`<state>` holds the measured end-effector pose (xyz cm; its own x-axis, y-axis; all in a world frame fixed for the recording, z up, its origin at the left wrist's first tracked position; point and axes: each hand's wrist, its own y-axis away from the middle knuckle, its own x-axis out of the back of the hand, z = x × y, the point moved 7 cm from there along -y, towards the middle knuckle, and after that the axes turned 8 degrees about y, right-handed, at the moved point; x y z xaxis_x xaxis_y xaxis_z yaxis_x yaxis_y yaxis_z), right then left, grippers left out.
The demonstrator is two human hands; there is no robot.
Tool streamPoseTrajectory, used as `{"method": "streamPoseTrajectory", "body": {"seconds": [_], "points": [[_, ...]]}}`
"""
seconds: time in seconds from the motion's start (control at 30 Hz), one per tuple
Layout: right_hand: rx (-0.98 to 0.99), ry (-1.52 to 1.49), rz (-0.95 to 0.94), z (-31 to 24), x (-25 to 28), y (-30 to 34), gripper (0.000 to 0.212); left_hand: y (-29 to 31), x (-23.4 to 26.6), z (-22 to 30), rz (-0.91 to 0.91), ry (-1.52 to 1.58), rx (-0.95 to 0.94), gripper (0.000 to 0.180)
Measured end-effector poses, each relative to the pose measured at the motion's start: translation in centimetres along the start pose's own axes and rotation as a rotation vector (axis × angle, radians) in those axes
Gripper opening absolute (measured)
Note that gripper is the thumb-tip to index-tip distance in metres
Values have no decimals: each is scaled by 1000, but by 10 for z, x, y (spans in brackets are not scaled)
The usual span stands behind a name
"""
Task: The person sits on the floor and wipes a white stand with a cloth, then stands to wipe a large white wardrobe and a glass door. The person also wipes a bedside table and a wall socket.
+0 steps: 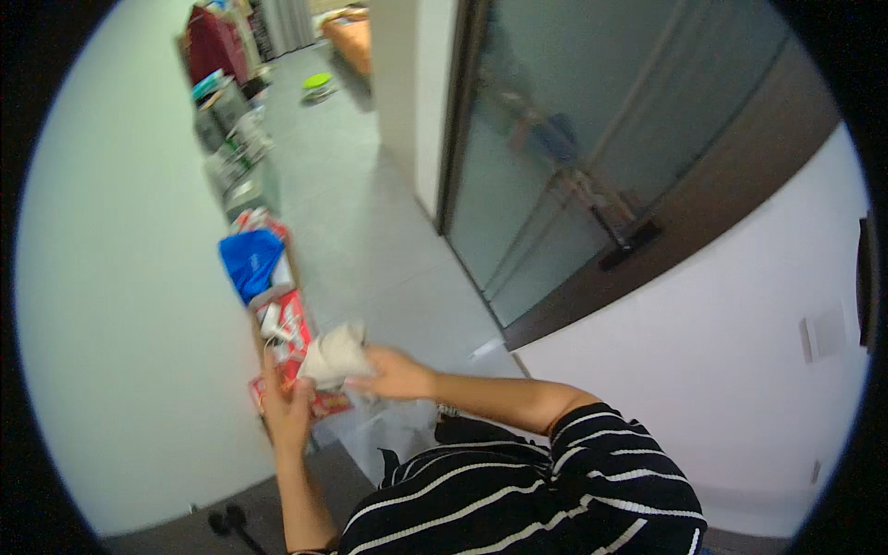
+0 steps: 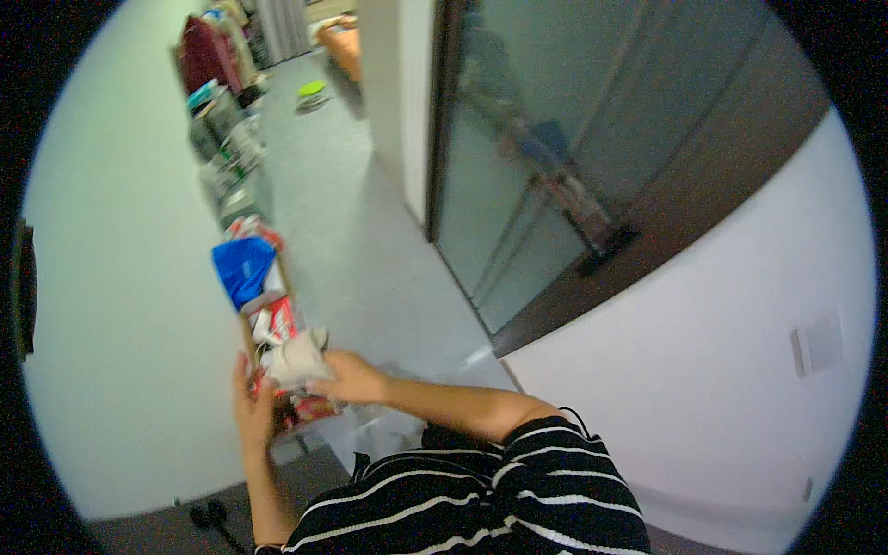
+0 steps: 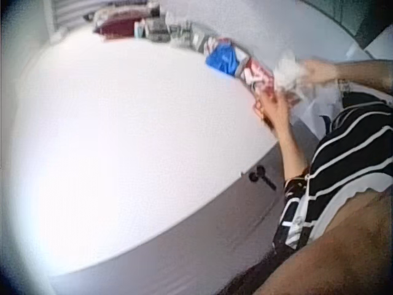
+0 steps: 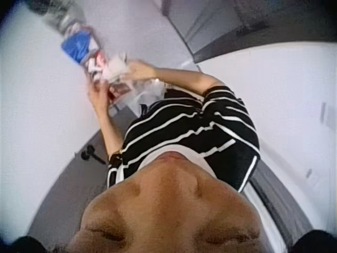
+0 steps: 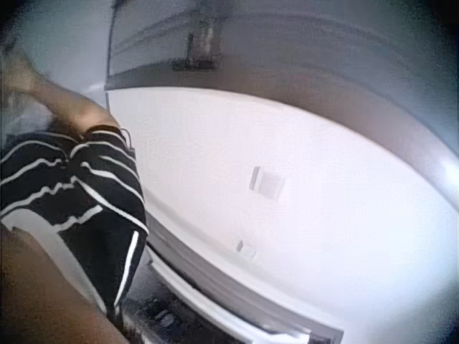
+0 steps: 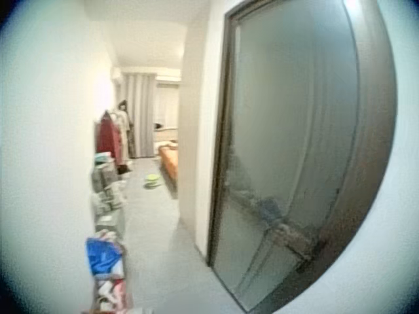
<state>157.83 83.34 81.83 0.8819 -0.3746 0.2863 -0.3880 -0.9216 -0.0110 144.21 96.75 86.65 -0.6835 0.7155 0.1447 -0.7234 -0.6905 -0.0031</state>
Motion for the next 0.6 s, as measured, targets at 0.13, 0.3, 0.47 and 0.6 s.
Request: {"method": "streamPoseTrajectory", "body": {"seconds": [0.13,0.3,0.47,0.6], "points": [[337,982,829,-185,260,87,63,-50,-166,19,-365,129,-122,68],[-200,2258,1294,-271,416,192,24,-55,-320,71,-774,148,-207,63],[-375,2414,728,-134,426,211,15,-51,-386,130,-1019,172,-596,66],[-235,2538,785,-180,426,220,15,-71,-398,121,-1139,147,-706,66]]}}
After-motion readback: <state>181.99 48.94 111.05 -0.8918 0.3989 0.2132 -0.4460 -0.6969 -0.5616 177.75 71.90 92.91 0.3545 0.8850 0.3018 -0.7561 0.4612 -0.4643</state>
